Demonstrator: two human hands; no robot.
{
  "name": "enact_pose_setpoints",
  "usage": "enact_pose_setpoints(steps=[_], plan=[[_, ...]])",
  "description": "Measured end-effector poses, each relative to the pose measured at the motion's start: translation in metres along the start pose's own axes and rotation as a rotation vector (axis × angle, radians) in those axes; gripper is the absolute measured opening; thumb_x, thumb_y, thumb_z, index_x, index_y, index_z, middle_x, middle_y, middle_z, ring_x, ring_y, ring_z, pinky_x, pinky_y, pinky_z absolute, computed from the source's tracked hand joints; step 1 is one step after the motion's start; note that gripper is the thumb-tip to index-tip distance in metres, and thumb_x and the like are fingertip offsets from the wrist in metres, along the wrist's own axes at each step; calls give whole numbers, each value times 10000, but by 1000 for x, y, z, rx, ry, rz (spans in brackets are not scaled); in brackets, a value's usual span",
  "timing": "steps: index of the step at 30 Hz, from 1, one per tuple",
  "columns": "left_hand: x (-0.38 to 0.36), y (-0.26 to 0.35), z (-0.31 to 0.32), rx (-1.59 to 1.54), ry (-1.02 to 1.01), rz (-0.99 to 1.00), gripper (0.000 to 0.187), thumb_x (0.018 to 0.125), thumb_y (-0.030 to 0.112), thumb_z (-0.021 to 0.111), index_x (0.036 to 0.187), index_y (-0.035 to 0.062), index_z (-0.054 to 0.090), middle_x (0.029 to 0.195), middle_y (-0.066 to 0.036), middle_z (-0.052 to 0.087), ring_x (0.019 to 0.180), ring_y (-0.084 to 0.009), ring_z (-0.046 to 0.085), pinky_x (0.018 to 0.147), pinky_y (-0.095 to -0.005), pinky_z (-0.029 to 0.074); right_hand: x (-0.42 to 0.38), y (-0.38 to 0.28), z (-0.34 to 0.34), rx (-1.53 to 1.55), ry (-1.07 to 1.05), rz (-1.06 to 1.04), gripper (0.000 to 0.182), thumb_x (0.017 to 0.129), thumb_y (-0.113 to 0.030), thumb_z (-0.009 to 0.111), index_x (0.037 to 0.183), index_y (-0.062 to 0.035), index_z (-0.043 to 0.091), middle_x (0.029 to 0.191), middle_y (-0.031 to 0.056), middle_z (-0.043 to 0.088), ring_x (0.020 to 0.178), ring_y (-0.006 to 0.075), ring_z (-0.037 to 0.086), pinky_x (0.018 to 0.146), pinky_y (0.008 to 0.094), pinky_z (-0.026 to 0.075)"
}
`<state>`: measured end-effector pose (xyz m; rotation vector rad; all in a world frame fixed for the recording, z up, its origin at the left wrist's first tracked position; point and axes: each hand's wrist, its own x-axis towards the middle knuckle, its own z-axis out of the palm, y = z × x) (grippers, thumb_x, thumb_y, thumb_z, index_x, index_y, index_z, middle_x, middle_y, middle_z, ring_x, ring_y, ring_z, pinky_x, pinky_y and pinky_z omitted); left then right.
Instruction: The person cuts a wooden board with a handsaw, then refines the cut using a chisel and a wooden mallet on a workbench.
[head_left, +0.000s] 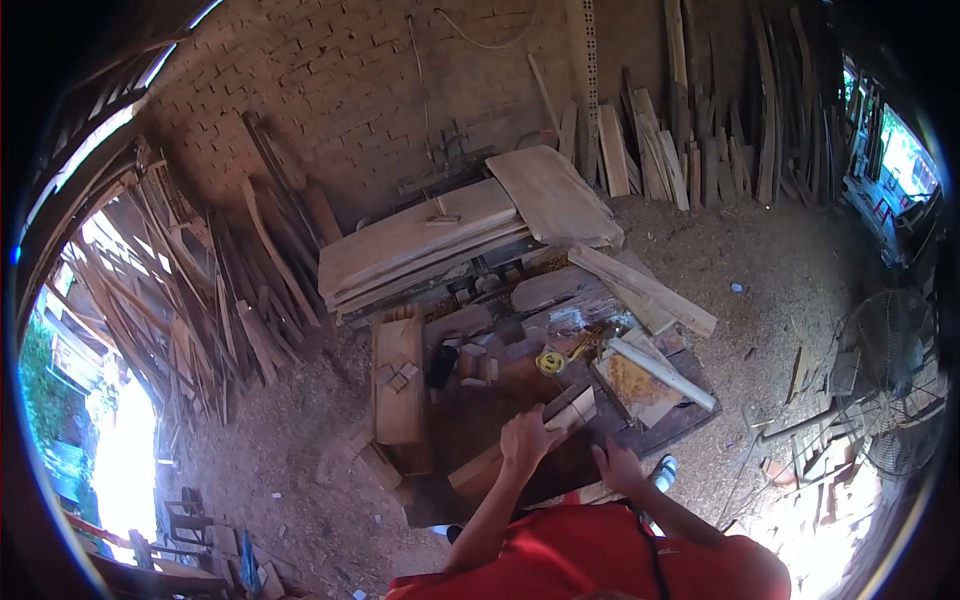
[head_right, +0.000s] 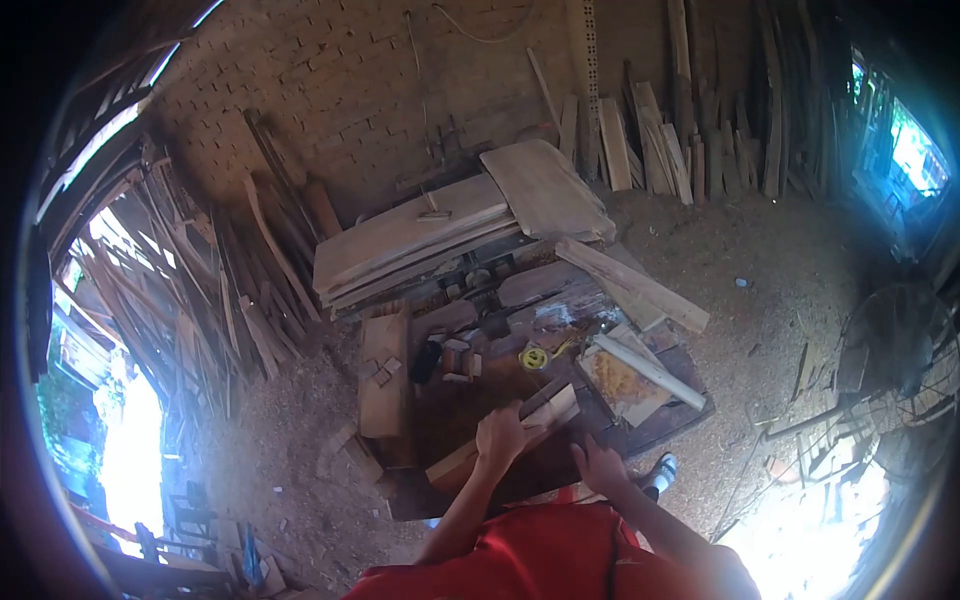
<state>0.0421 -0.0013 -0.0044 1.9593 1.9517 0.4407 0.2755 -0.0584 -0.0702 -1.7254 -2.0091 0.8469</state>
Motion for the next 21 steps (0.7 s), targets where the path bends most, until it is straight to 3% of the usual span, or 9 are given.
enact_pose_setpoints(steps=[3,6,10,12,17,20,21], plan=[[-1,5,-5,-24,23,-38,513,779,451,892,1109,93,731,944,-185,786,927,-391,774,802,-484,626,-21,29,15,28,191,-180,458,1105,-416,504,1237,19,561,905,371,704,860,588,681,781,663,558],[-10,9,11,24,44,-33,507,784,447,889,1107,92,725,952,-187,785,924,-387,775,799,-484,626,8,-30,-13,10,-31,80,468,1099,-420,514,1246,21,564,937,373,706,870,588,682,792,664,556],[-4,4,-1,5,6,-12,513,780,439,895,1112,90,717,959,-179,785,920,-383,775,792,-484,624,-14,7,1,37,6,20,445,1094,-407,516,1268,0,551,906,352,710,914,585,679,842,668,541],[-6,8,5,16,-16,-42,533,772,454,900,1118,93,717,933,-166,785,912,-393,772,802,-496,617,-16,21,9,83,109,-100,397,1091,-357,531,1226,16,560,986,371,681,953,600,645,805,665,511],[-22,16,21,27,57,14,443,792,410,892,1015,91,678,902,-156,776,865,-370,773,742,-477,623,14,-39,-35,74,-218,246,407,1081,-272,530,1357,27,555,1200,384,662,1132,596,618,948,637,512],[-7,10,3,40,11,3,442,794,399,892,1030,92,679,897,-150,775,866,-369,771,735,-478,622,-25,18,-7,91,232,-288,402,1089,-297,539,1315,34,558,1113,386,676,1063,588,638,888,644,520],[-7,11,3,39,13,-1,446,792,402,893,1033,92,681,900,-151,775,871,-367,771,738,-478,623,-25,24,-3,72,240,-280,426,1102,-354,517,1281,31,558,924,365,688,932,589,656,806,659,520]])
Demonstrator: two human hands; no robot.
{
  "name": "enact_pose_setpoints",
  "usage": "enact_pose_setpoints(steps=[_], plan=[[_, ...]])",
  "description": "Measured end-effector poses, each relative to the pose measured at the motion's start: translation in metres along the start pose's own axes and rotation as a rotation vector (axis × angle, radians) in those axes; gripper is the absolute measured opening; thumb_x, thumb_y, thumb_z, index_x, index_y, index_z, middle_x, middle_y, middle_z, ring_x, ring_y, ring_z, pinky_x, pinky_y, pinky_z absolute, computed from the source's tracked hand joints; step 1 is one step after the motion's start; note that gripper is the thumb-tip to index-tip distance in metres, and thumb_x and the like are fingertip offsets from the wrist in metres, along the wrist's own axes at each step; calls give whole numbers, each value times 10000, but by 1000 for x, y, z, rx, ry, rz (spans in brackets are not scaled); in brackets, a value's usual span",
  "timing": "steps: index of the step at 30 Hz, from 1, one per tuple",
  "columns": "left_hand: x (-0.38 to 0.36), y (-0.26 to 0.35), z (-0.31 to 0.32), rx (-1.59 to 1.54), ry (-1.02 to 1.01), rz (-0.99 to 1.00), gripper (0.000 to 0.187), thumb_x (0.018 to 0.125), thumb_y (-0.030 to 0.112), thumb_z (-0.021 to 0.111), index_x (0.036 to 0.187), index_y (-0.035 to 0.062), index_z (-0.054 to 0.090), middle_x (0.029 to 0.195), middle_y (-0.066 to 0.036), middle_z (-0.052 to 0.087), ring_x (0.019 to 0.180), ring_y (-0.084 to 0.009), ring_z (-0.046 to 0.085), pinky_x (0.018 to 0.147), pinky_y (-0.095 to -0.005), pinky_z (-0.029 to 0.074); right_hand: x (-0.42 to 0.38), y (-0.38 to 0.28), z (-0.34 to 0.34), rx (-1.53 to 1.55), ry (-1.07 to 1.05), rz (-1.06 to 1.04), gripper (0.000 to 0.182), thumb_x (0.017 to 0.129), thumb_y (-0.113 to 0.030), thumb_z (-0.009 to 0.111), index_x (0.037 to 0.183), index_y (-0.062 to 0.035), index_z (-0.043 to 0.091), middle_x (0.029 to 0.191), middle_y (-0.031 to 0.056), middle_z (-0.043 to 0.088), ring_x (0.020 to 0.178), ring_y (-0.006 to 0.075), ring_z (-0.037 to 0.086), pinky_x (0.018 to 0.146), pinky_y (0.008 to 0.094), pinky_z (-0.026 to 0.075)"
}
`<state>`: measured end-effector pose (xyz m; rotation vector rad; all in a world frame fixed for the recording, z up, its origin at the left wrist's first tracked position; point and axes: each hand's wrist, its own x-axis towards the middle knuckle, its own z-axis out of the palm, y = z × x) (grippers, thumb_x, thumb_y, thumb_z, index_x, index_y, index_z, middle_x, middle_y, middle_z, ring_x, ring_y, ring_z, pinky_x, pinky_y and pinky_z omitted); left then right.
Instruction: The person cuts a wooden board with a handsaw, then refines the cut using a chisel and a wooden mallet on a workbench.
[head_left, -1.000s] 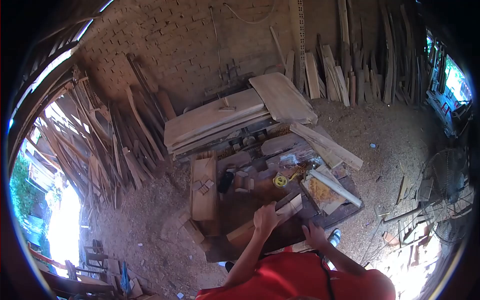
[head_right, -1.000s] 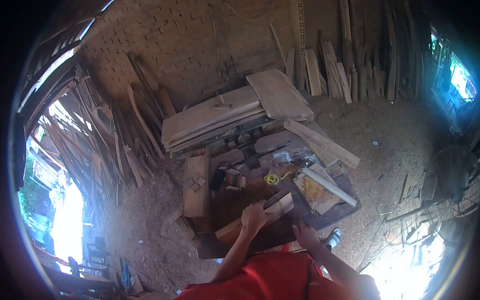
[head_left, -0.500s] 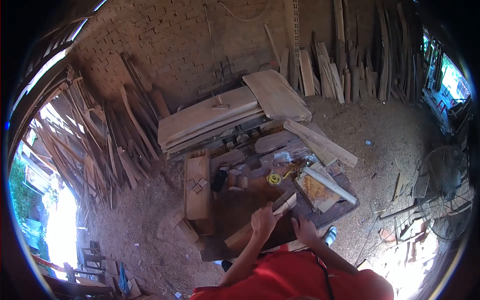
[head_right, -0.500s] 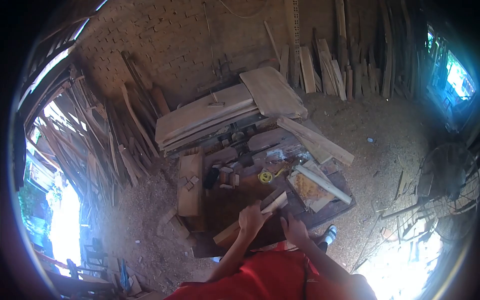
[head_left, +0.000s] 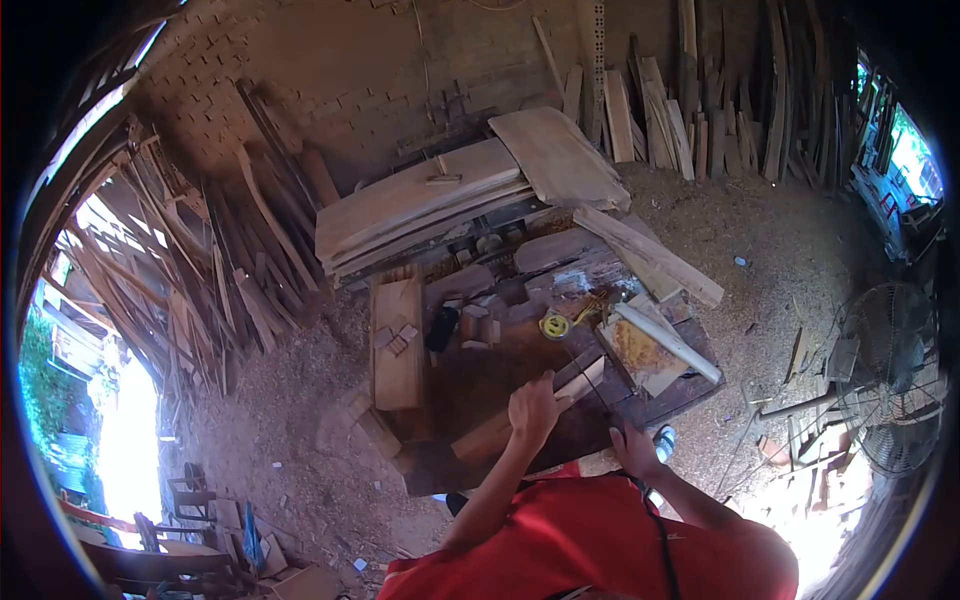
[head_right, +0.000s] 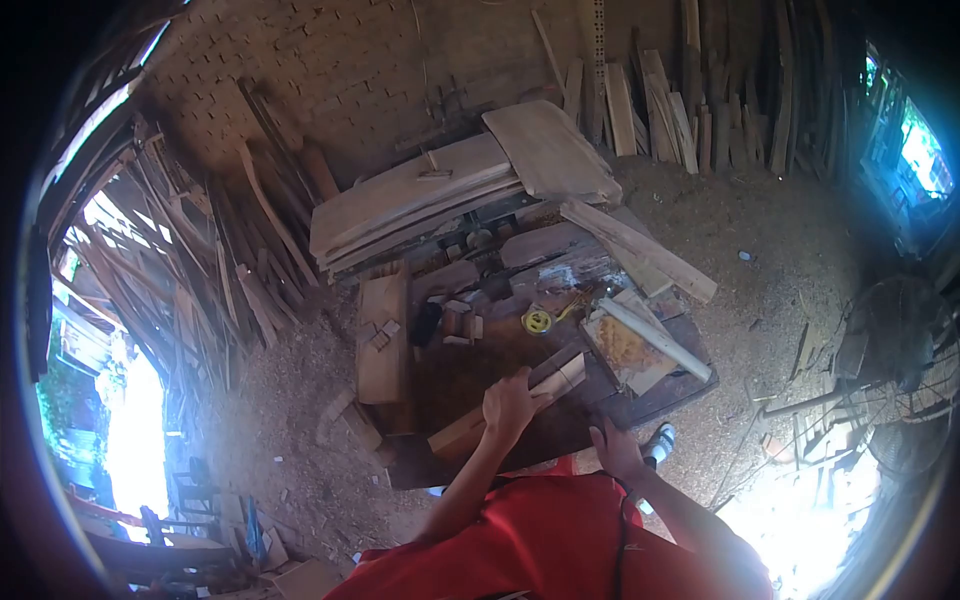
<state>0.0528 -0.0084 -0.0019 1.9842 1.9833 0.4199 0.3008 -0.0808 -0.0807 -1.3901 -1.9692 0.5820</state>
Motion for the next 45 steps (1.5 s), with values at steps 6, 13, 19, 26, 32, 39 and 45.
enact_pose_setpoints(steps=[6,13,19,26,32,39,45], plan=[[-2,0,5,-14,5,15,472,780,411,901,1056,93,687,884,-161,772,869,-373,772,754,-484,622,33,-34,-11,-61,-285,330,498,1103,-369,500,1377,45,542,948,362,700,943,584,670,828,658,527],[-2,-2,13,4,7,58,483,765,402,906,1070,92,695,942,-153,775,911,-371,769,782,-473,619,40,-24,-9,-65,-266,306,477,1110,-416,503,1333,1,570,875,362,696,894,593,672,779,675,535],[14,-15,4,-52,-7,32,535,738,436,921,1093,90,722,964,-166,783,925,-400,765,809,-492,618,22,-15,-4,5,88,-128,392,1109,-390,510,1182,-10,578,860,350,692,858,594,671,737,677,521],[15,-18,3,-65,-89,21,549,747,433,915,1132,91,726,936,-179,783,919,-396,769,813,-484,619,15,0,-1,-46,-200,229,437,1107,-350,534,1193,75,593,864,340,683,845,575,669,712,643,498],[12,-13,10,-100,-44,15,530,742,423,915,1108,88,729,922,-171,782,890,-385,771,797,-476,620,70,-42,-5,-38,-355,332,461,1121,-330,497,1351,65,556,1134,404,671,1054,622,632,888,635,511],[14,-17,7,-108,-64,0,485,741,391,914,1066,91,716,906,-164,776,868,-382,771,777,-477,622,23,8,20,20,-114,128,436,1117,-354,533,1139,75,608,754,280,643,725,499,662,637,562,457],[12,-18,5,-93,-56,29,464,743,381,907,1055,96,715,909,-162,774,850,-374,770,760,-471,623,33,2,19,1,-193,216,419,1110,-348,538,1213,54,594,877,384,671,900,603,647,721,636,501]])
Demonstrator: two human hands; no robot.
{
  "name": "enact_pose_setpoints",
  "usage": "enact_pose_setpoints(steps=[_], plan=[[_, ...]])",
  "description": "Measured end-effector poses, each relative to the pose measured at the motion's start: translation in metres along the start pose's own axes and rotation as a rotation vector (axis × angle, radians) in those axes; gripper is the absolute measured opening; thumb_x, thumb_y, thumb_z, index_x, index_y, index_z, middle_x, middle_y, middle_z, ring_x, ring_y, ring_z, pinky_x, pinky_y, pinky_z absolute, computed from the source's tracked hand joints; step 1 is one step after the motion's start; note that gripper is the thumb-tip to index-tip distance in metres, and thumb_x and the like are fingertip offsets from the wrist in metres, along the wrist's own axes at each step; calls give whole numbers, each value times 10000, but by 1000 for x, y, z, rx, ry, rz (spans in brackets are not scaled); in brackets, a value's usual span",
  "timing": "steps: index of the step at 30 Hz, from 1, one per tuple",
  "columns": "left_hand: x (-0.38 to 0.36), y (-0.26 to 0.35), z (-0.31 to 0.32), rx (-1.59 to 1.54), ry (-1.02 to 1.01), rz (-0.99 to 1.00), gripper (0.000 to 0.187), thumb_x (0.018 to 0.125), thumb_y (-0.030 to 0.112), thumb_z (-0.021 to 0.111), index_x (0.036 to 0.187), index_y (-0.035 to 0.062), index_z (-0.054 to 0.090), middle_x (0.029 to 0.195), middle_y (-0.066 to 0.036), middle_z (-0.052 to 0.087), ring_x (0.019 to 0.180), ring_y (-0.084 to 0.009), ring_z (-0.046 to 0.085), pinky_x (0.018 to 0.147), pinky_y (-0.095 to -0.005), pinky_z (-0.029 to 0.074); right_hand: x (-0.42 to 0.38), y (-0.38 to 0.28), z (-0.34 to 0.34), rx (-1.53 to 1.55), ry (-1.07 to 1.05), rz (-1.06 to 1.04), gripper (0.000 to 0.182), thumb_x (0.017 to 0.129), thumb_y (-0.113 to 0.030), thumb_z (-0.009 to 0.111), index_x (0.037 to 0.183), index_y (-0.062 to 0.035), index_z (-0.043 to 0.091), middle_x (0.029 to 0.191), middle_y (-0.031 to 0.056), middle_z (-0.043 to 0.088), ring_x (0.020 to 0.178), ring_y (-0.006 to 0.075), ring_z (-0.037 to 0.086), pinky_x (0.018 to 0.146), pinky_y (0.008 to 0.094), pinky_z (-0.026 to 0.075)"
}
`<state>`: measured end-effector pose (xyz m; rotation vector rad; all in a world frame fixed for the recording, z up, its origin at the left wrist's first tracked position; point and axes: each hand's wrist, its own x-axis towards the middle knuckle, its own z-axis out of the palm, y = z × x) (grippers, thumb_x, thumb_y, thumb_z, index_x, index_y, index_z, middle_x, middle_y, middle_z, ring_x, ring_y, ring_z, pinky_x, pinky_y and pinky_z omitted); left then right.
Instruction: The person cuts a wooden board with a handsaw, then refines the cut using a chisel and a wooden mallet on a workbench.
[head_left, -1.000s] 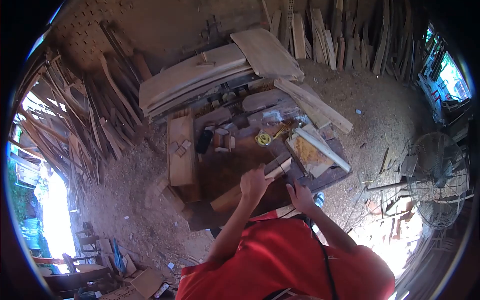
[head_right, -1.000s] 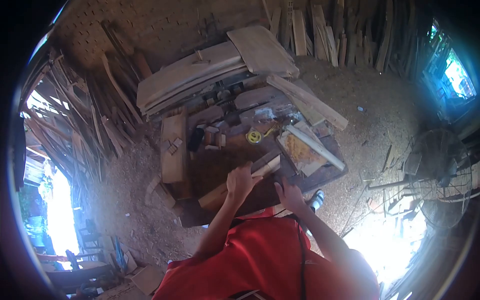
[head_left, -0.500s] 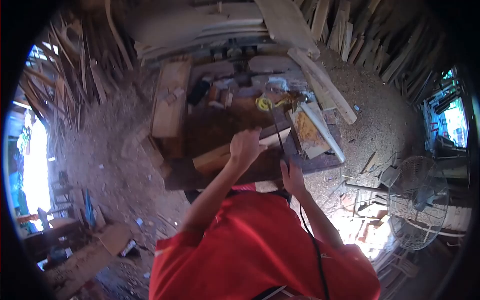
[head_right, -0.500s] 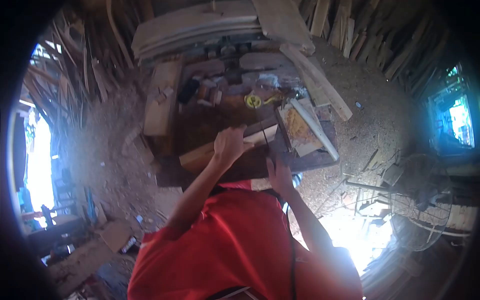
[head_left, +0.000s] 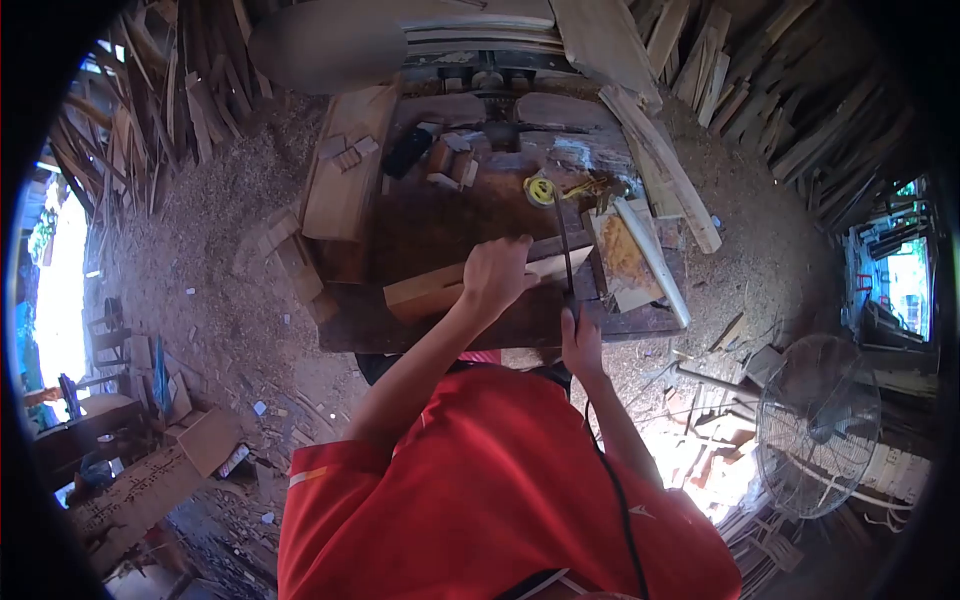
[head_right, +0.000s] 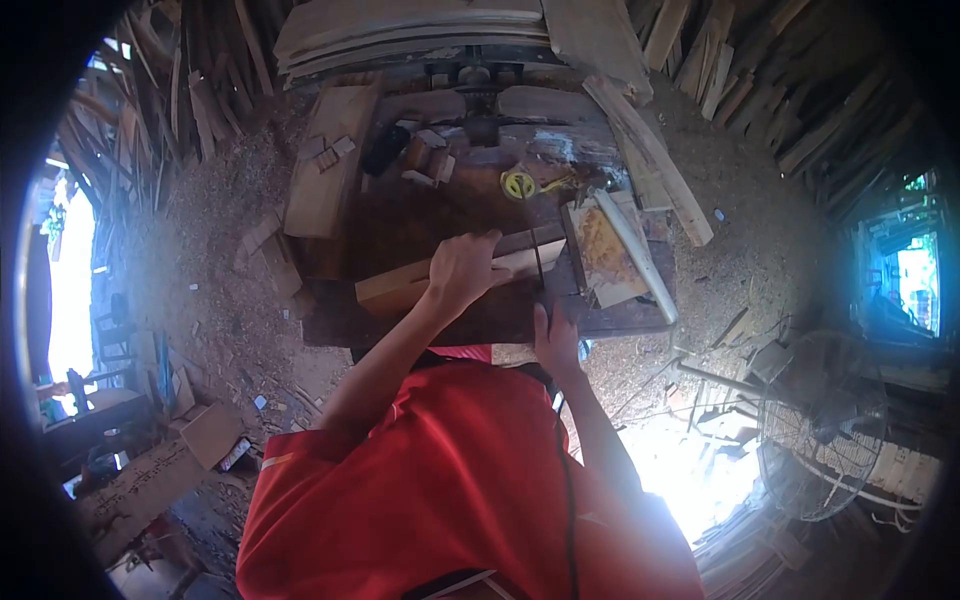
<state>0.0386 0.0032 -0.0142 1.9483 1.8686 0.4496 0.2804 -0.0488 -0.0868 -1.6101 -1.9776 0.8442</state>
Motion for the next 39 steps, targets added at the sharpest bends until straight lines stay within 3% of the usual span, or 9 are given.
enact_pose_setpoints(steps=[3,7,11,15,20,28,32,35,39], plan=[[2,1,1,-13,48,-3,465,740,382,906,1049,92,715,899,-162,770,847,-372,769,746,-470,620,-20,37,12,-24,89,-133,441,1120,-357,513,1234,63,585,980,389,685,947,605,652,779,628,518],[-6,1,11,-36,69,15,469,738,386,898,1047,85,713,893,-162,768,851,-368,769,738,-477,616,28,-60,-26,11,-265,278,516,1131,-338,477,1435,77,514,1213,371,680,1116,599,638,935,593,533],[2,-1,-4,10,52,18,452,743,350,912,1046,81,714,873,-147,770,848,-343,776,728,-446,617,-21,19,1,144,72,-107,428,1122,-351,494,1179,62,586,939,394,661,951,627,619,772,629,492],[-8,3,12,-20,51,28,488,748,398,895,1066,81,704,872,-156,766,841,-367,768,731,-479,613,17,-36,-17,46,-99,84,434,1118,-354,504,1129,67,611,931,395,661,917,629,615,749,620,496],[-4,1,0,-1,65,7,430,744,327,919,1039,85,722,847,-134,771,832,-322,781,718,-421,617,-20,35,4,50,-38,-80,509,1120,-351,509,1460,27,531,1208,335,690,1026,584,641,943,606,498],[-13,4,18,-17,83,13,480,758,391,898,1069,81,704,853,-144,759,825,-352,768,725,-460,618,11,-34,-16,82,-171,194,424,1119,-335,507,1257,59,582,954,368,651,971,594,628,794,640,447],[-7,0,12,-4,96,-2,479,760,391,899,1068,80,704,867,-142,761,833,-352,768,729,-456,618,-24,25,9,125,23,-85,419,1116,-326,514,1265,57,596,1075,385,670,1036,609,630,816,640,487],[-6,4,17,-13,99,-1,481,756,385,899,1076,81,707,883,-149,765,841,-357,768,739,-459,619,24,-58,-29,-5,-221,263,441,1111,-325,517,1316,58,589,1136,383,667,1053,613,626,849,627,508],[-4,1,5,-12,44,2,480,758,388,896,1071,76,708,900,-157,767,845,-370,765,748,-468,618,-9,17,0,52,-37,-64,474,1110,-338,518,1359,63,569,1089,367,690,1028,624,632,850,621,520]])
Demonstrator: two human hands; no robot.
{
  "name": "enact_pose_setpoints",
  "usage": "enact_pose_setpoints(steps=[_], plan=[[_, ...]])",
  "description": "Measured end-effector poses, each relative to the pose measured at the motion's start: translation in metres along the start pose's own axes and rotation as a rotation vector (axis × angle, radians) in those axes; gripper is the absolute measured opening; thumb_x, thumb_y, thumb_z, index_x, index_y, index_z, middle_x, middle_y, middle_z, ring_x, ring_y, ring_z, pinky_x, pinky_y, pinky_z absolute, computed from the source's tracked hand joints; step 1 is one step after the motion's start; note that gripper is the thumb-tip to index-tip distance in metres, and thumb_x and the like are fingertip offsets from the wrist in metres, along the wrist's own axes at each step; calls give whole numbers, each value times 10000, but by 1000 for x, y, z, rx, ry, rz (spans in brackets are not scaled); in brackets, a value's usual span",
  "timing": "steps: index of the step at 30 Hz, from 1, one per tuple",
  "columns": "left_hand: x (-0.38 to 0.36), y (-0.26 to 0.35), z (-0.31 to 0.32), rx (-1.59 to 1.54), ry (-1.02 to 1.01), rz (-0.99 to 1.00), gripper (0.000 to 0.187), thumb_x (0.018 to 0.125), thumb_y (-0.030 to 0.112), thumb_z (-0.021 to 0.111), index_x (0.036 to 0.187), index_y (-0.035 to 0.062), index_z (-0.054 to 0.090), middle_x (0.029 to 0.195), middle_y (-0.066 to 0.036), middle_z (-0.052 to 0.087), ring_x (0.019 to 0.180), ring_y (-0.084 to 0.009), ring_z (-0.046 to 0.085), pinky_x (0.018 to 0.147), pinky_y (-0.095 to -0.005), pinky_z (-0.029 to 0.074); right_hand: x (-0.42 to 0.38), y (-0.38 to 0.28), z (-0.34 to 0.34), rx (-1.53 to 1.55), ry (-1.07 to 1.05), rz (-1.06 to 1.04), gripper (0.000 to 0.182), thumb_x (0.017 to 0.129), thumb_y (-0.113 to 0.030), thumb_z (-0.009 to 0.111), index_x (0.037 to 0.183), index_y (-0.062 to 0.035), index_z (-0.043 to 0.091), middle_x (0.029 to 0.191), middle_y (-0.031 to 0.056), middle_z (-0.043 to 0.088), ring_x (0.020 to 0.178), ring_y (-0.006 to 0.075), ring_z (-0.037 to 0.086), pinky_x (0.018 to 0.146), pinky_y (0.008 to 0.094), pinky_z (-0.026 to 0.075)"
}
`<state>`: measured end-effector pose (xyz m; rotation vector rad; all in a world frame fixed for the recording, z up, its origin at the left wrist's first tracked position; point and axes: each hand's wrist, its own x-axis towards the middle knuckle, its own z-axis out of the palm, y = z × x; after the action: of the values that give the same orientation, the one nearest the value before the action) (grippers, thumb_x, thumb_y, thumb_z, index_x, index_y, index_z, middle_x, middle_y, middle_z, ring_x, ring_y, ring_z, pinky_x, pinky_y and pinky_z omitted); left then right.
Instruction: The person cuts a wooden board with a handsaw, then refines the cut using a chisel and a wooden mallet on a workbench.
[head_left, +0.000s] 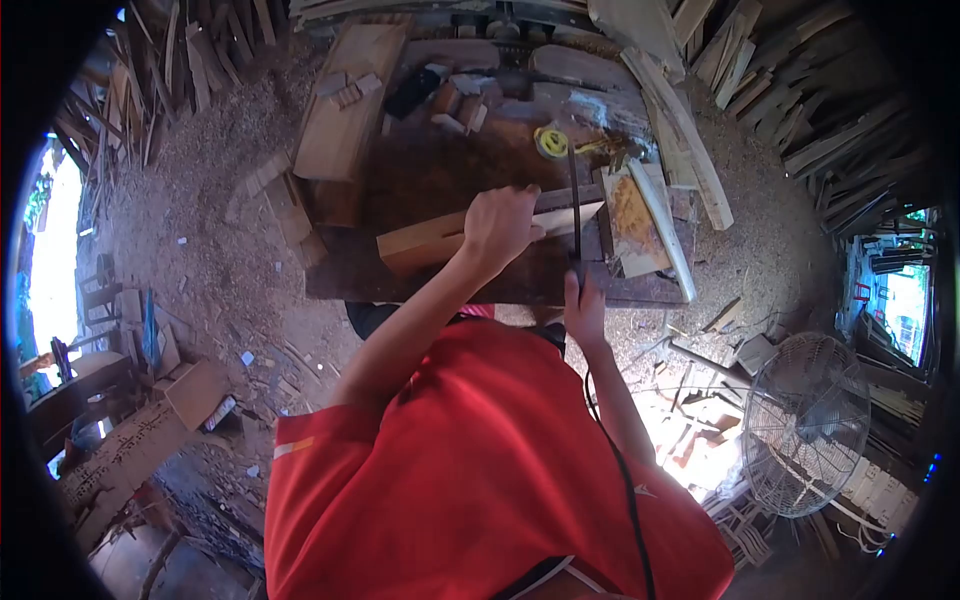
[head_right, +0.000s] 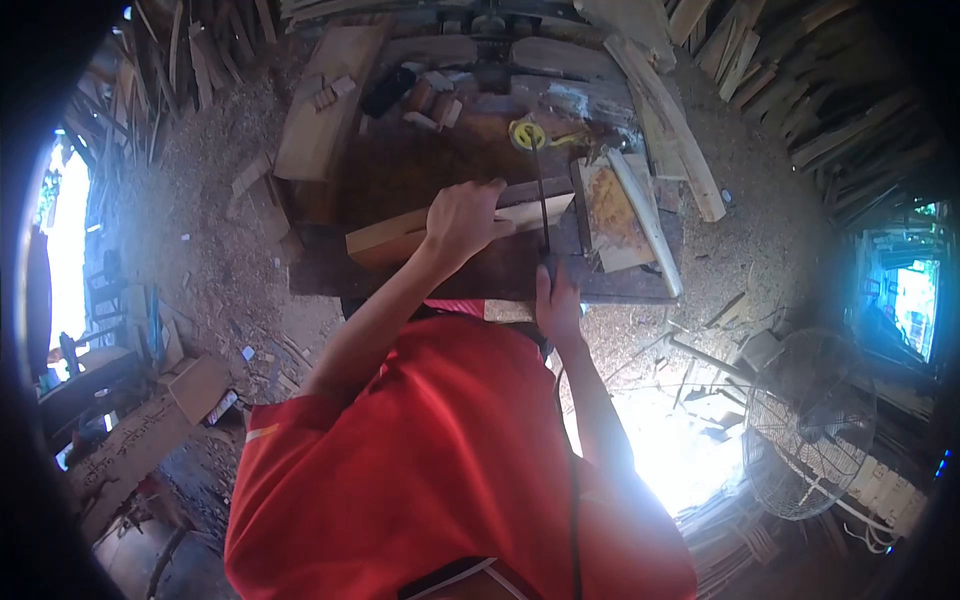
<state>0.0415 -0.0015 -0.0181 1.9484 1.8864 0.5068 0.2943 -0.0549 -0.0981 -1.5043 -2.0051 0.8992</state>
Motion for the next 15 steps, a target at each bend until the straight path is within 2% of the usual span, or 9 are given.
enact_pose_setpoints(steps=[1,2,6,9,11,13,15], plan=[[4,-1,-4,3,-7,-6,479,758,388,895,1068,75,708,901,-158,767,847,-372,765,751,-471,617,-16,20,6,8,40,-44,492,1111,-358,512,1356,65,568,1083,371,687,1035,627,627,865,627,508],[4,1,-7,1,-21,-16,478,757,389,895,1065,75,708,903,-159,766,849,-374,764,754,-474,617,-14,17,2,33,-15,33,498,1114,-361,505,1373,60,562,1131,374,679,1071,620,624,894,629,505],[-4,4,7,-17,33,0,474,751,395,891,1050,75,711,889,-172,766,851,-384,764,760,-485,617,37,-60,-24,-100,-248,330,516,1121,-354,491,1425,60,538,1234,376,669,1153,590,632,969,619,505],[-2,1,0,-14,25,4,476,754,399,891,1057,81,709,879,-172,767,845,-386,764,761,-484,617,4,-7,0,-65,-122,168,511,1124,-351,482,1408,69,551,1213,378,679,1130,592,644,989,612,502],[5,0,-6,13,3,-30,479,767,413,889,1067,88,706,874,-174,768,851,-387,766,757,-484,617,-5,20,10,-69,34,-25,488,1117,-347,501,1336,81,587,1157,397,673,1082,608,639,927,616,514],[-1,6,-2,10,-18,-48,479,769,413,892,1070,90,706,878,-175,769,860,-385,768,758,-483,618,-5,-13,-8,8,-41,116,476,1113,-342,513,1317,80,596,1130,401,676,1064,616,635,887,622,524],[-1,7,8,10,9,-23,457,766,389,900,1048,86,707,870,-168,768,852,-372,772,740,-471,619,25,-49,-22,-58,-90,176,498,1107,-361,530,1324,84,587,1062,382,700,1021,618,646,841,625,537]])
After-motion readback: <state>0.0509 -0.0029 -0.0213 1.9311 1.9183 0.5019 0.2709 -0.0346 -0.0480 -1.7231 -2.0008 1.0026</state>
